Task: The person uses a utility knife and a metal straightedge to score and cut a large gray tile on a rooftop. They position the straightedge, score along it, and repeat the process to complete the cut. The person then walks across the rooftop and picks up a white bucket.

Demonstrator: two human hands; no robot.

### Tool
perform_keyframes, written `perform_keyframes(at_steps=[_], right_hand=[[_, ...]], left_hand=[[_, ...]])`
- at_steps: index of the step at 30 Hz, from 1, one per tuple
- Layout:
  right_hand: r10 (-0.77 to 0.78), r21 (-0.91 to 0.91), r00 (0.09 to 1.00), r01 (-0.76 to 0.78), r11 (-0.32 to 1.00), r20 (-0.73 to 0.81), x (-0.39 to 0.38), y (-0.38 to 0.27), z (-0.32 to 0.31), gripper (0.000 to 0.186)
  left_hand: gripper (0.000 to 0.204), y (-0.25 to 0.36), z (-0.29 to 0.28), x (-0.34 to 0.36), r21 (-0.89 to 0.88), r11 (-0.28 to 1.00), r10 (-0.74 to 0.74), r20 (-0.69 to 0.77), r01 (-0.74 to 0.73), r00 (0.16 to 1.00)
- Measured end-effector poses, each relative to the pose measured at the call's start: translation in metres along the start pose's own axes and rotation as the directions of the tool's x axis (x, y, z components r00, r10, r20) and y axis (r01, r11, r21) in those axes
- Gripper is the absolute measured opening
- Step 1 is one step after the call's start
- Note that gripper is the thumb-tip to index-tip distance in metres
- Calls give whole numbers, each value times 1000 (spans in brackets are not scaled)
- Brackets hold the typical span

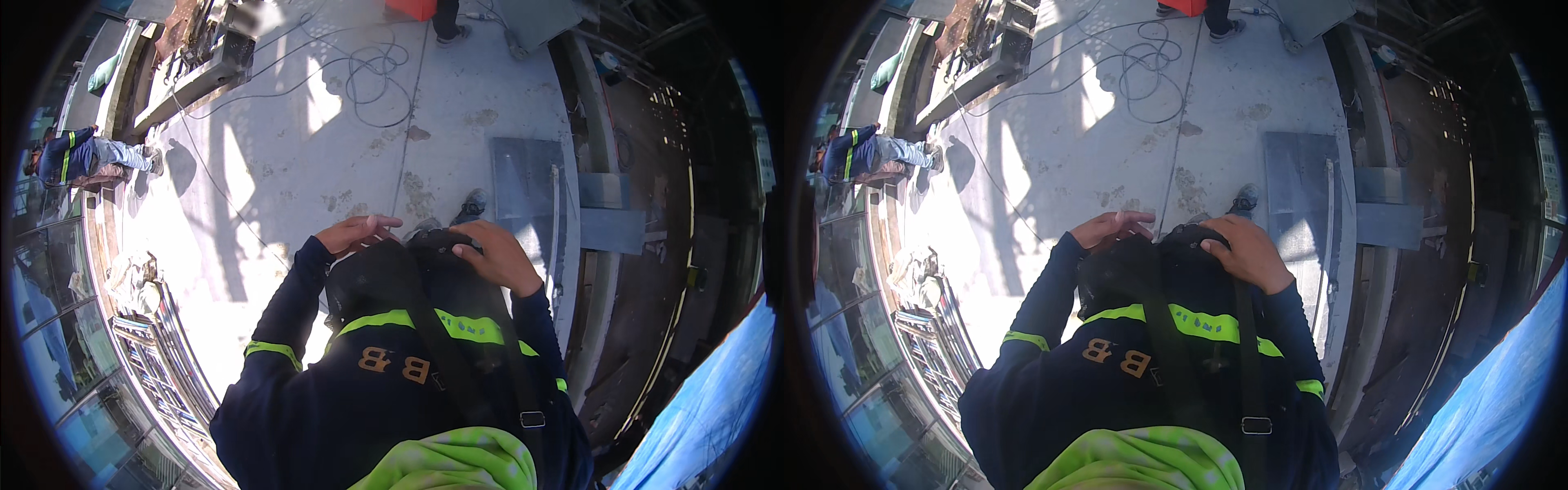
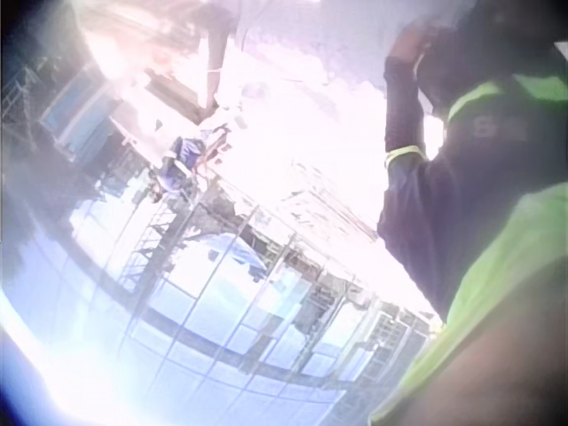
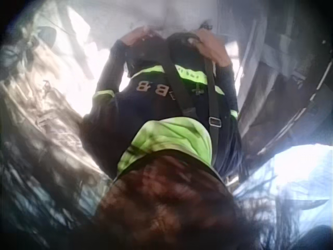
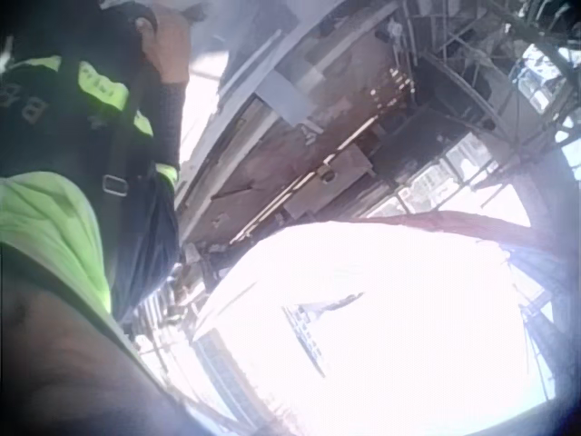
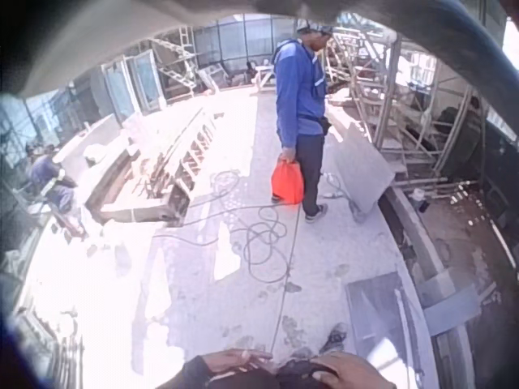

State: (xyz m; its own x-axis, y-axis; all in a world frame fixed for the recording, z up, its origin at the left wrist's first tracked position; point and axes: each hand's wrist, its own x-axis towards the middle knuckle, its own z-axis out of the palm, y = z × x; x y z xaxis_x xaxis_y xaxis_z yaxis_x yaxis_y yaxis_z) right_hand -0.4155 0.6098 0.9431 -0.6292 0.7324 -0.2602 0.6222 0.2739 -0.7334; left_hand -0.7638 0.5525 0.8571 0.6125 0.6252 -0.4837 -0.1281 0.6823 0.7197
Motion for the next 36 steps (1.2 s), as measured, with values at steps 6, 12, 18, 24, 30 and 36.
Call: perform_keyframes(at_steps=[6,12,18,24,30,36], right_hand=[[-171,-15,965,177,984,201,64,22,-21,32],[-332,18,884,346,938,330,100,63,-38,31],[-380,57,827,393,918,415,127,90,-80,25],[-431,59,758,464,884,490,152,113,-113,21],[-442,83,756,463,882,482,171,129,-137,21],[-409,97,752,423,901,518,199,140,-155,23]], left_hand=[[79,8,22,-5,80,995,68,-108,-60,992],[73,28,55,23,14,974,226,-151,-227,962],[68,60,70,55,250,962,-16,-339,107,941],[69,57,82,86,225,919,-201,-441,325,874],[57,99,100,140,548,820,173,-512,164,842],[65,126,73,185,648,659,-33,-483,383,875]])
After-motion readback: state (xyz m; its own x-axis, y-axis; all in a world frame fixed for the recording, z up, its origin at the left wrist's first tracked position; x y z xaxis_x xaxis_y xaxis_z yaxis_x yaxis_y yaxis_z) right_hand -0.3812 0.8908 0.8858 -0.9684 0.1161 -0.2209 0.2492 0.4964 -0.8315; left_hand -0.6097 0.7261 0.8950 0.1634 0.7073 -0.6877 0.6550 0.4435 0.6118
